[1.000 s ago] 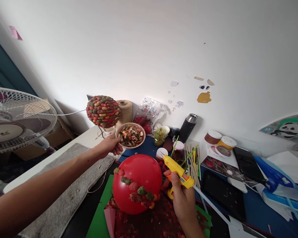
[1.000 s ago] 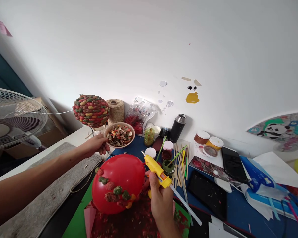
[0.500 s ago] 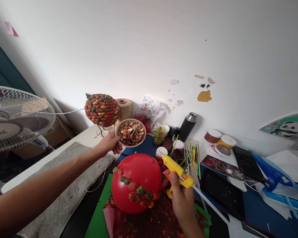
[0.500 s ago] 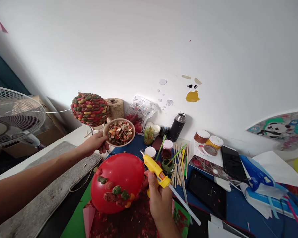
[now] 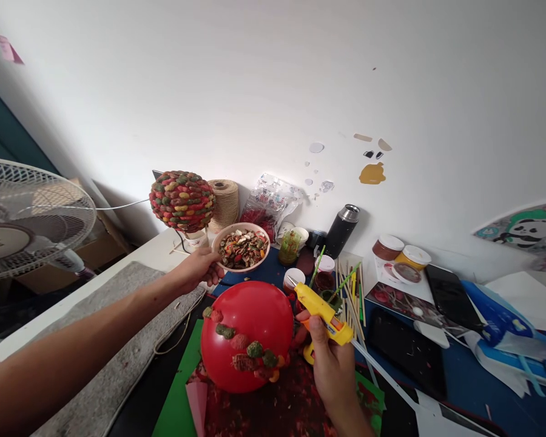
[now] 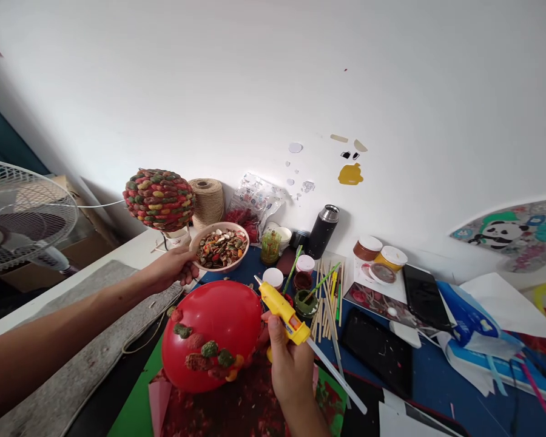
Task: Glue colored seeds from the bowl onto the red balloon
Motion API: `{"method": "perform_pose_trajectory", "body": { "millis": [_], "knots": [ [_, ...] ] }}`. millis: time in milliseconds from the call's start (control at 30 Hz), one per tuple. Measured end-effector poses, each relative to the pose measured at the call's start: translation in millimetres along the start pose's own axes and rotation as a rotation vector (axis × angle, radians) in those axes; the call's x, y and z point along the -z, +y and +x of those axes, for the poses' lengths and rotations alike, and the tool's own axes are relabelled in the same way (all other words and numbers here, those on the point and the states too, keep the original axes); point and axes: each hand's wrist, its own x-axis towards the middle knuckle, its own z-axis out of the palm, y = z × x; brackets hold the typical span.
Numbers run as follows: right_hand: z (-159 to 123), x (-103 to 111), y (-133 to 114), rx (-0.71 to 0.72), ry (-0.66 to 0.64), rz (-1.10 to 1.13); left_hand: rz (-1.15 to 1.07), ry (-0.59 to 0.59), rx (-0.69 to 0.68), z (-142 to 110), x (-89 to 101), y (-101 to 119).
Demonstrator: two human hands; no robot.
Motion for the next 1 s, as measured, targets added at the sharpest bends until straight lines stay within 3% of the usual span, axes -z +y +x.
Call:
{"method": "perform_pose_trajectory", "body": {
  "millis": [200,267,367,567,1000],
  "knots": [
    [4,2,10,-0.001,-0.057,-0.006,-0.015,0.014,0.005,0,-3.8,0],
    [4,2,9,0.035,0.006,0.005,-0.017,0.004,0.013,1,-6.4,-1],
    [2,1,5,0.043,-0.007,0.013,-0.024,-0.008,0.02,3,-8.0,-3],
    [1,4,2,-0.015,-0.069,0.017,-0.048,-0.002,-0.014,4,-0.3,-3],
    [1,2,3,-0.014,-0.033,0.003,-0.05,-0.061,-0.05,8,0.4,-12]
  ]
}}
